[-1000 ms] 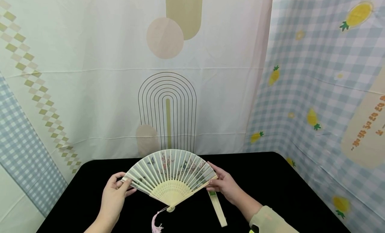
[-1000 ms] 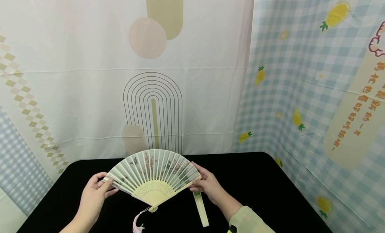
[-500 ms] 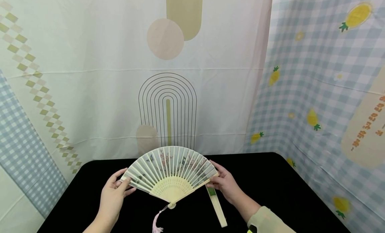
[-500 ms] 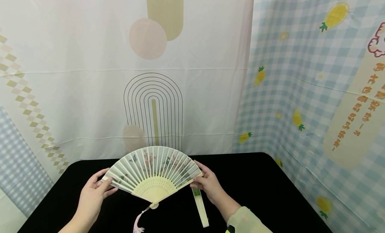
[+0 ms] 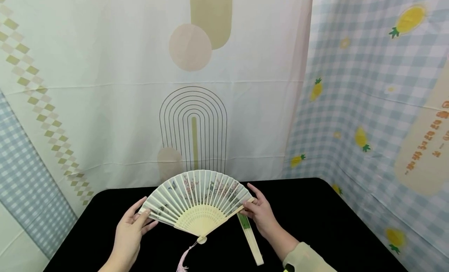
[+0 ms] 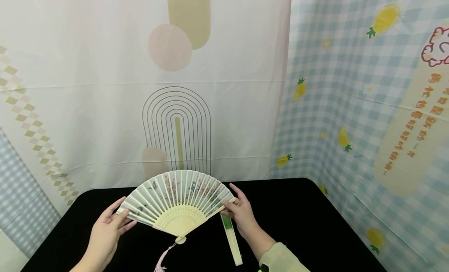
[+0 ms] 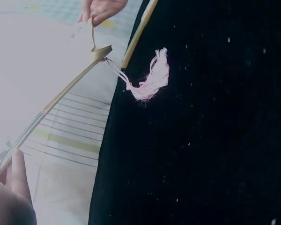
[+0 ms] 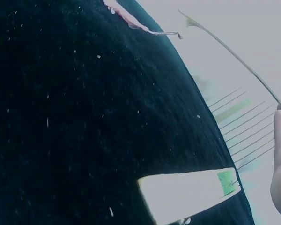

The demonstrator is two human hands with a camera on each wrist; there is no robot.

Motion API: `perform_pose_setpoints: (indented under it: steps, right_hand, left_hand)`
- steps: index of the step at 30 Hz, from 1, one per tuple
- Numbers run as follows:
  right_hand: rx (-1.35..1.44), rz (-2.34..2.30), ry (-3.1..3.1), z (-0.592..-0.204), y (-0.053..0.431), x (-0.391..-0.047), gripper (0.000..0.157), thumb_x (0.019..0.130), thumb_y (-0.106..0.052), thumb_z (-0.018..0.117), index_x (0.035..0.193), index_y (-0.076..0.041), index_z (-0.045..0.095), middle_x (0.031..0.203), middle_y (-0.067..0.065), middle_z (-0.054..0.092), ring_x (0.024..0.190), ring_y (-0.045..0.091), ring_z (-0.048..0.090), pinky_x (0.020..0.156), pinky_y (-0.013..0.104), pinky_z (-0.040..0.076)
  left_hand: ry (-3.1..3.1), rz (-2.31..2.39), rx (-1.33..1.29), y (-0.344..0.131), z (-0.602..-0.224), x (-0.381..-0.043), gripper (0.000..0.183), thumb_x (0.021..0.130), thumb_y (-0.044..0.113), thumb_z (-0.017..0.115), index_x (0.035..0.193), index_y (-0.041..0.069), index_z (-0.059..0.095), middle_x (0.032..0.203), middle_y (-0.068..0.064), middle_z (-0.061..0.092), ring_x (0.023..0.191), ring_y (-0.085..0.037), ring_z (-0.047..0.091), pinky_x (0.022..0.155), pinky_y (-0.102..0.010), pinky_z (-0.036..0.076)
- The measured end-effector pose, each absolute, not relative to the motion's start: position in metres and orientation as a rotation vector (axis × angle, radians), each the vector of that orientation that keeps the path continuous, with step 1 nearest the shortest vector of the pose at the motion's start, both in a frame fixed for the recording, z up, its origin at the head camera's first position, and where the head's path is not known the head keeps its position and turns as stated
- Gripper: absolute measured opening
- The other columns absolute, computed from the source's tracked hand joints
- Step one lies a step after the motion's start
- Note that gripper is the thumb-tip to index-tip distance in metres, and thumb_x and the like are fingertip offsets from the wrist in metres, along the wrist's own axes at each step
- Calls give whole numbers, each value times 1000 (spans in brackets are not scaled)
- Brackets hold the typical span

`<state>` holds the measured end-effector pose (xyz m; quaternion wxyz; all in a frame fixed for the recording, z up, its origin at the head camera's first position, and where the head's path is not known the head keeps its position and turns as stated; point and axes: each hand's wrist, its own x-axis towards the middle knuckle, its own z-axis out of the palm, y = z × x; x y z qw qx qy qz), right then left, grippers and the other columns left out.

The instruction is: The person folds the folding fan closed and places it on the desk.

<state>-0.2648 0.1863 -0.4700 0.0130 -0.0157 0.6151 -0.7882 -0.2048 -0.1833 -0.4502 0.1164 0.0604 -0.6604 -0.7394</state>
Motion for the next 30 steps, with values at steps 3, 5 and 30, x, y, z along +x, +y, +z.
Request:
perform_pose_setpoints:
  steps: [3, 5, 30]
  right_hand:
    - [-24, -2489, 1901, -468, 184, -264, 71, 93, 7, 59, 154, -20, 34, 68, 1, 57, 64, 12, 64, 69, 30, 61]
    - [-5, -2517, 1866, -467, 182, -264, 72, 93, 7, 60, 155, -21, 33, 67, 0, 57, 63, 11, 63, 68, 30, 61]
    - [-64, -2670, 1671, -454, 172, -254, 81, 94, 11, 54, 158, -29, 24, 100, 9, 67, 67, 12, 62, 77, 36, 61]
  left_hand:
    - [-1915, -2184, 189, -182, -450, -204, 48, 101, 5, 56, 147, 11, 45, 81, -6, 61, 82, -15, 71, 77, -31, 60]
    - [-1905, -2191, 183, -181, -450, -204, 47, 101, 5, 56, 147, 10, 45, 83, -5, 61, 82, -14, 70, 77, -31, 60]
    - [-1864, -2204, 118, -173, -448, -207, 48, 101, 6, 57, 147, 9, 44, 89, -6, 62, 88, -12, 69, 79, -31, 60]
